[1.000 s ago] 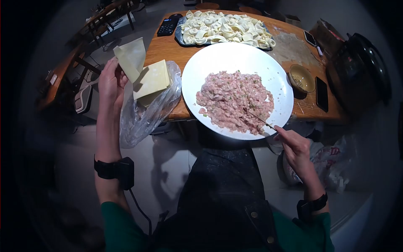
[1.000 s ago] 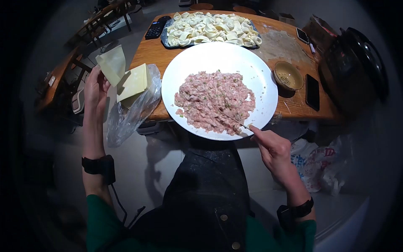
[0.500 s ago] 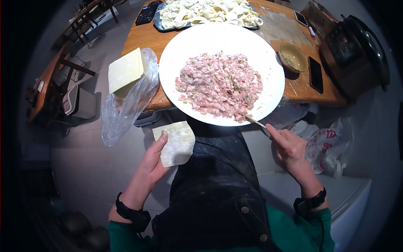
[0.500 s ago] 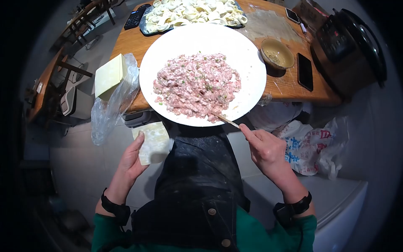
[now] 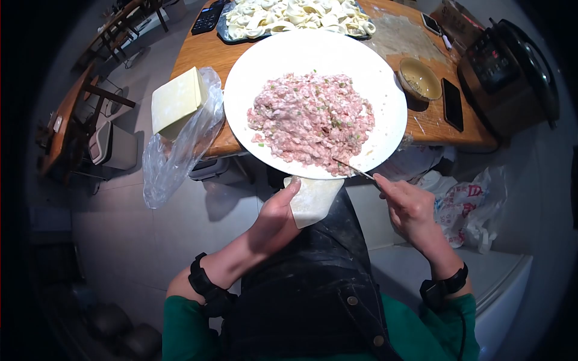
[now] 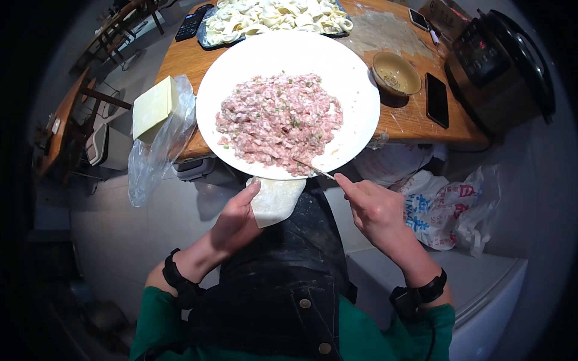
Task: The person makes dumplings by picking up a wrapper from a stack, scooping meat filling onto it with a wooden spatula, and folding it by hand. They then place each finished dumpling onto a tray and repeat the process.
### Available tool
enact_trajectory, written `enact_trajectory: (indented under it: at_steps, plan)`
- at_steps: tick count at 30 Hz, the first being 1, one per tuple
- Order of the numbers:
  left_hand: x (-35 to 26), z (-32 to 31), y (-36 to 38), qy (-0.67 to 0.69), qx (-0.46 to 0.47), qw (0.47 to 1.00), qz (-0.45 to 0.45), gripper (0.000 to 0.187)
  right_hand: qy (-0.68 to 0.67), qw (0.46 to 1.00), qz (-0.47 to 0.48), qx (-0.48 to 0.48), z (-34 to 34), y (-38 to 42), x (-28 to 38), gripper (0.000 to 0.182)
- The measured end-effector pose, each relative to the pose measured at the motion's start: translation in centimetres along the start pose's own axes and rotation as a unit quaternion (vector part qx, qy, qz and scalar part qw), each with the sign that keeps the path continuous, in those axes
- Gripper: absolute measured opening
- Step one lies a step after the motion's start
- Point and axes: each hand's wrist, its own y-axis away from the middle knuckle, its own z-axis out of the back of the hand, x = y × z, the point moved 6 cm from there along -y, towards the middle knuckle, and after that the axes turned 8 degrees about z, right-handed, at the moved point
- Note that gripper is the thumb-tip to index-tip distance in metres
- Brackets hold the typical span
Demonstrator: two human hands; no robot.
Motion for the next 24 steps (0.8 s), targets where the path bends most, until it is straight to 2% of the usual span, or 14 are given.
enact_trajectory:
  at_steps: [2,6,10,13,15,16,17,19,21,23,24]
  plan:
    - [-0.3,-0.9,0.1,0.002,0.031,0.999,-0.015,0.047,-0.009,1.0,-0.003,0.011,-0.1,-0.1,0.2,0.05]
    - [-0.3,-0.9,0.2,0.008,0.027,0.999,-0.017,0.047,-0.024,0.999,0.021,0.033,-1.0,0.1,1.8,0.052]
    - [0.0,0.0,1.0,0.024,0.011,1.0,-0.006,0.048,-0.014,0.999,0.052,0.002,-2.2,0.9,4.4,0.053]
    - [-0.2,1.6,2.4,0.028,0.005,1.0,-0.005,0.049,-0.022,0.998,0.057,0.032,-2.2,2.0,4.0,0.055]
    - [-0.6,2.2,3.4,0.025,-0.002,1.0,-0.013,0.049,-0.138,0.99,0.005,-0.001,-1.4,2.0,2.9,0.045]
    - [-1.0,2.1,3.8,0.055,0.012,0.998,-0.021,0.049,-0.238,0.97,-0.051,0.005,-1.3,1.7,2.8,0.035]
    - [-1.3,2.0,4.1,0.084,0.028,0.996,-0.029,0.049,-0.241,0.969,-0.047,0.005,-1.2,1.1,3.3,0.035]
    - [-1.8,1.0,4.4,0.064,0.046,0.995,-0.055,0.049,-0.359,0.928,-0.091,0.051,-2.3,-0.1,4.0,0.032]
    - [-2.4,-0.4,4.2,0.043,0.069,0.993,-0.082,0.048,-0.374,0.92,-0.095,0.067,-3.1,-1.5,4.1,0.037]
    - [-3.4,-1.2,4.2,-0.012,0.049,0.99,-0.129,0.047,-0.444,0.88,-0.153,0.066,-3.9,-2.5,3.9,0.041]
    - [-4.1,-1.4,4.1,-0.025,0.099,0.985,-0.139,0.043,-0.42,0.893,-0.142,0.074,-3.0,-3.6,4.3,0.045]
